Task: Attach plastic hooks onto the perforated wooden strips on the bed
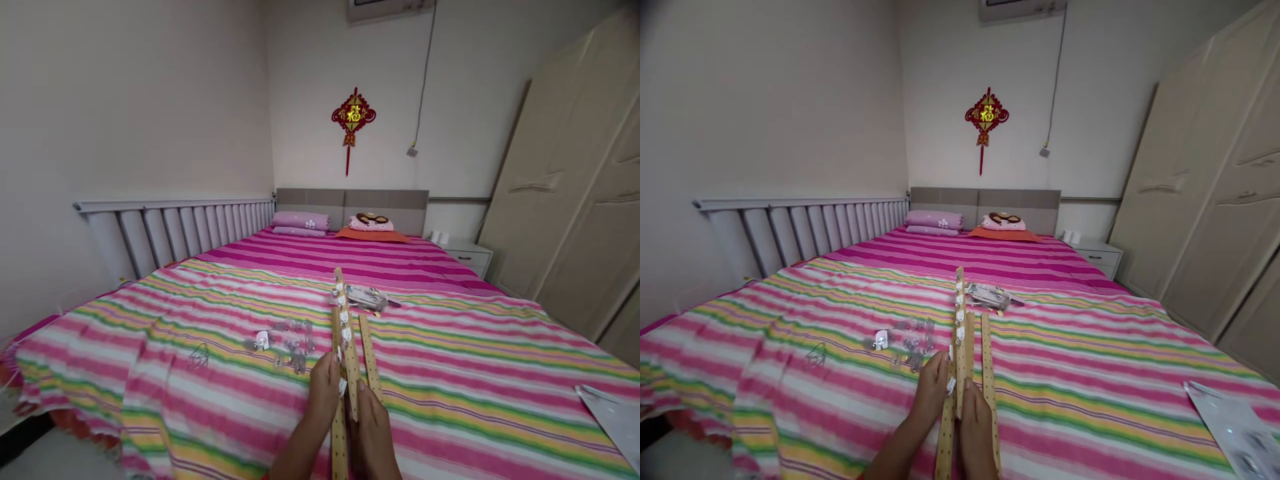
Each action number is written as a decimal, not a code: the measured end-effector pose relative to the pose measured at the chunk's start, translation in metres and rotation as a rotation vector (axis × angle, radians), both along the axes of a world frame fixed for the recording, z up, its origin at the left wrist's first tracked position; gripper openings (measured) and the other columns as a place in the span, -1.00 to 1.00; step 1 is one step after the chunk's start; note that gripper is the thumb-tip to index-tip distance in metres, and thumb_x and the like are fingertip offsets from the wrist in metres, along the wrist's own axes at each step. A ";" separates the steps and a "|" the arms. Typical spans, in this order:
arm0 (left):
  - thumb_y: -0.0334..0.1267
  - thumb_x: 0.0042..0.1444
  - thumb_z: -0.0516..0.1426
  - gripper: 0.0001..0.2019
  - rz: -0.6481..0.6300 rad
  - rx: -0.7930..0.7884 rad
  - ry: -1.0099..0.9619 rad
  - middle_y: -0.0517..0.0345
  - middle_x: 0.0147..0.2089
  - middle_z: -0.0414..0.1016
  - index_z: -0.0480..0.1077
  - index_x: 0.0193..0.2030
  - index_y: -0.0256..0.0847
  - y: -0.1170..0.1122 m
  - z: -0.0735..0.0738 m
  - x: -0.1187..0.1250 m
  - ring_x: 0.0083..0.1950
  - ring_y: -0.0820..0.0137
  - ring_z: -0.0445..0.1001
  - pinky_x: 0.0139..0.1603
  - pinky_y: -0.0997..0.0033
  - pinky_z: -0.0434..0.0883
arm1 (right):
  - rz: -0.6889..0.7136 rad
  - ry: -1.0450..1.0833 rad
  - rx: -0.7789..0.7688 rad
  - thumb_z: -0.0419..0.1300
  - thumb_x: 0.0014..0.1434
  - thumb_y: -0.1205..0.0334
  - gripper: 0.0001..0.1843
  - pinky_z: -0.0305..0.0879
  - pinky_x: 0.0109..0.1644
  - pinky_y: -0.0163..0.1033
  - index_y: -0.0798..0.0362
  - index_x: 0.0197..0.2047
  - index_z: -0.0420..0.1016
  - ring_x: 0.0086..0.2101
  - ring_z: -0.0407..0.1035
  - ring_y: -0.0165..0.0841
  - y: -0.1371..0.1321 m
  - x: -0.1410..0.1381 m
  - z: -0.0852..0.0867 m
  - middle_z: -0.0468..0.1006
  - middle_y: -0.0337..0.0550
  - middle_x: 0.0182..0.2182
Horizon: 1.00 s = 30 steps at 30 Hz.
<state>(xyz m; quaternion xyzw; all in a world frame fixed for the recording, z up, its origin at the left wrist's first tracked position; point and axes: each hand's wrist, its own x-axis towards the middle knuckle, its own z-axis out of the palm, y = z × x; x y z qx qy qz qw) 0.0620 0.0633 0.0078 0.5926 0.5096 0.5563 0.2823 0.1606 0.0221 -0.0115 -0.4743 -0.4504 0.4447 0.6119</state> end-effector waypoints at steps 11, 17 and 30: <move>-0.15 0.25 -0.14 -0.66 0.266 0.113 0.337 0.04 -0.22 0.36 0.43 -0.12 -0.14 0.039 -0.020 -0.038 -0.20 0.33 0.39 -0.18 0.33 0.32 | -0.054 -0.383 0.006 -0.08 0.14 -0.27 -0.42 0.31 -0.29 -0.24 0.04 -0.39 0.49 -0.41 0.41 -0.24 0.010 -0.008 -0.011 0.54 -0.11 -0.50; 0.02 0.19 -0.09 -0.60 0.214 -0.111 -0.034 0.01 -0.22 0.41 0.32 -0.07 -0.25 0.052 0.009 -0.004 -0.22 0.31 0.40 -0.19 0.32 0.32 | -0.030 -0.560 0.009 -0.17 0.17 -0.29 -0.36 0.29 -0.36 -0.22 0.04 -0.25 0.50 -0.42 0.46 -0.17 0.007 -0.009 -0.023 0.59 0.02 -0.44; -0.10 0.22 -0.15 -0.66 0.170 0.069 0.160 0.09 -0.35 0.39 0.34 -0.40 -0.17 0.076 -0.010 -0.039 -0.24 0.31 0.34 -0.15 0.30 0.27 | -0.040 -0.535 0.017 -0.09 0.16 -0.27 -0.40 0.34 -0.36 -0.23 0.00 -0.16 0.53 -0.36 0.50 -0.15 -0.002 0.007 -0.021 0.63 0.01 -0.38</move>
